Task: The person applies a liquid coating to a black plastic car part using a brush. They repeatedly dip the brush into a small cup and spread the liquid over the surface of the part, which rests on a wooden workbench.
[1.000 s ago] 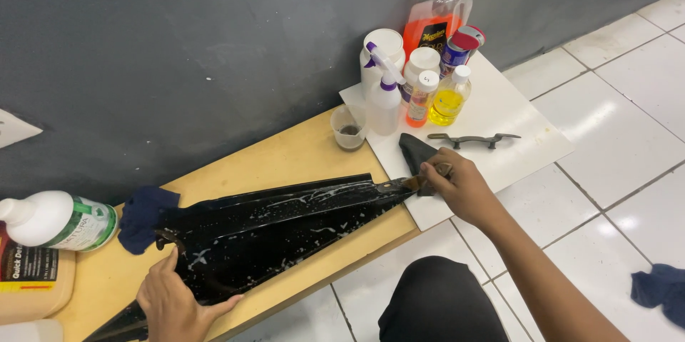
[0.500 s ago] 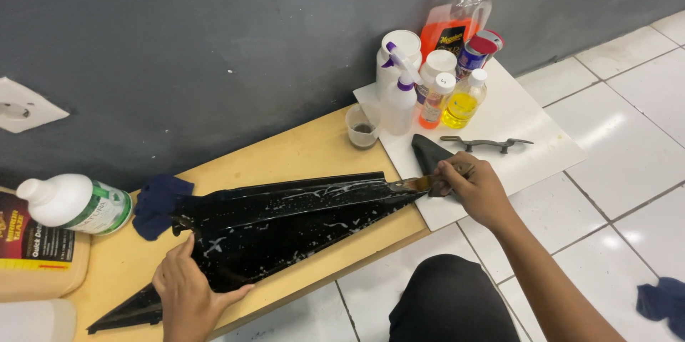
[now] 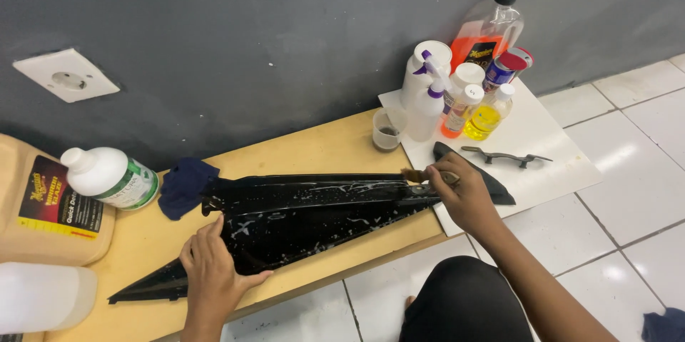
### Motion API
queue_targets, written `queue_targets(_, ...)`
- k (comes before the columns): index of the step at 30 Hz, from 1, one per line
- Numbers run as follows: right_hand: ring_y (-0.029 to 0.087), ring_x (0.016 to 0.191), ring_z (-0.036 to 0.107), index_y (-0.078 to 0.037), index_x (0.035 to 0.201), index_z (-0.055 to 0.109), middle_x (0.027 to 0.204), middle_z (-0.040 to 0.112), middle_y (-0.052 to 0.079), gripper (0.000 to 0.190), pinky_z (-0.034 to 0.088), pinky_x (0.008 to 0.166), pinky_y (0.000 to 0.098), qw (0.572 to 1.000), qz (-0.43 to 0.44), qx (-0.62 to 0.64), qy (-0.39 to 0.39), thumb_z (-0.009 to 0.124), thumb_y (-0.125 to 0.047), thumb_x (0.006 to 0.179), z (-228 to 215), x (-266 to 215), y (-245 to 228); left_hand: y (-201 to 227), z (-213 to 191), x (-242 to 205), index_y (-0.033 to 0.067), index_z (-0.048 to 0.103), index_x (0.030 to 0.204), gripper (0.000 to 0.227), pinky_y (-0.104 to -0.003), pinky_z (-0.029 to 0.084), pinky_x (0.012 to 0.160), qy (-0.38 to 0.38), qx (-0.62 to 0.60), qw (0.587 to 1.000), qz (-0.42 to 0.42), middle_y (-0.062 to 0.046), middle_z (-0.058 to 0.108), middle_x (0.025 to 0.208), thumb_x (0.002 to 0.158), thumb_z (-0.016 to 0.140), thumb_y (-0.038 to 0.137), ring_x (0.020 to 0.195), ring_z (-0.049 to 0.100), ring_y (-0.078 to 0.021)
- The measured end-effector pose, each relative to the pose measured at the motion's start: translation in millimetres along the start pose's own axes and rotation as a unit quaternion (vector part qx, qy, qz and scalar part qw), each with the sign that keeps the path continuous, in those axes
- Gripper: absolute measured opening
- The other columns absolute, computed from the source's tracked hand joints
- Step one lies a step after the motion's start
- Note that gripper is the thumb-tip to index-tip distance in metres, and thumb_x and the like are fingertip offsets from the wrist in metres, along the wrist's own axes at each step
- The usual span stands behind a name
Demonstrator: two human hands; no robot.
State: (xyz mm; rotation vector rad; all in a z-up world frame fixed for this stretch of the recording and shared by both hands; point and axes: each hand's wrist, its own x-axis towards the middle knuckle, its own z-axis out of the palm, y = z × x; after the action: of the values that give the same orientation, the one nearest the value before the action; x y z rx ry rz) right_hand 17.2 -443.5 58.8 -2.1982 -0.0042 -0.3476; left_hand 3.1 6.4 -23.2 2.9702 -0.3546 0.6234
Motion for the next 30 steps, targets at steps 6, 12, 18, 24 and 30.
queue_targets(6,0.015,0.069,0.055,-0.002,0.098,0.075,0.086,0.057,0.004,0.023,0.045,0.065,0.0287,0.998,-0.050,-0.002,-0.048,0.060,-0.019,0.102,8,2,-14,2,-5,2,-0.0033,0.039,0.149,0.150,-0.048,0.036,0.112,-0.011,-0.004,1.000,0.001,-0.014,0.051,0.139,0.035,0.094,0.077,0.131,0.050,-0.0293)
queue_targets(12,0.019,0.069,0.076,0.000,0.092,0.078,0.084,0.067,0.006,0.031,0.057,0.069,0.0247,0.992,0.070,0.107,-0.018,0.059,-0.022,0.103,4,2,-25,2,-5,2,-0.0049,0.042,0.143,0.147,-0.047,0.036,0.111,0.013,0.007,1.000,0.016,-0.014,0.053,0.141,0.033,0.093,0.078,0.129,0.051,-0.0275)
queue_targets(18,0.014,0.069,0.074,-0.006,0.093,0.077,0.084,0.068,0.002,0.025,0.053,0.065,0.0258,0.995,0.085,0.049,0.007,0.062,-0.024,0.102,5,-2,-5,5,-10,3,-0.0036,0.040,0.146,0.148,-0.046,0.037,0.110,0.012,0.002,1.000,0.017,-0.013,0.053,0.135,0.035,0.093,0.079,0.126,0.052,-0.0268)
queue_targets(24,0.016,0.061,0.055,-0.001,0.091,0.075,0.080,0.057,0.004,0.028,0.046,0.055,0.0311,0.998,0.066,0.005,0.019,0.060,-0.022,0.103,-1,-4,-3,3,-7,2,-0.0012,0.039,0.147,0.149,-0.047,0.036,0.111,0.002,0.002,1.000,0.008,-0.012,0.052,0.135,0.034,0.094,0.079,0.126,0.052,-0.0270)
queue_targets(30,0.021,0.074,0.061,0.001,0.099,0.073,0.089,0.060,0.007,0.028,0.047,0.066,0.0349,0.994,-0.061,-0.089,-0.006,0.058,-0.022,0.103,1,-5,0,4,-9,3,-0.0021,0.037,0.148,0.149,-0.048,0.036,0.109,-0.001,-0.016,1.000,0.011,-0.013,0.050,0.135,0.035,0.096,0.075,0.127,0.051,-0.0281)
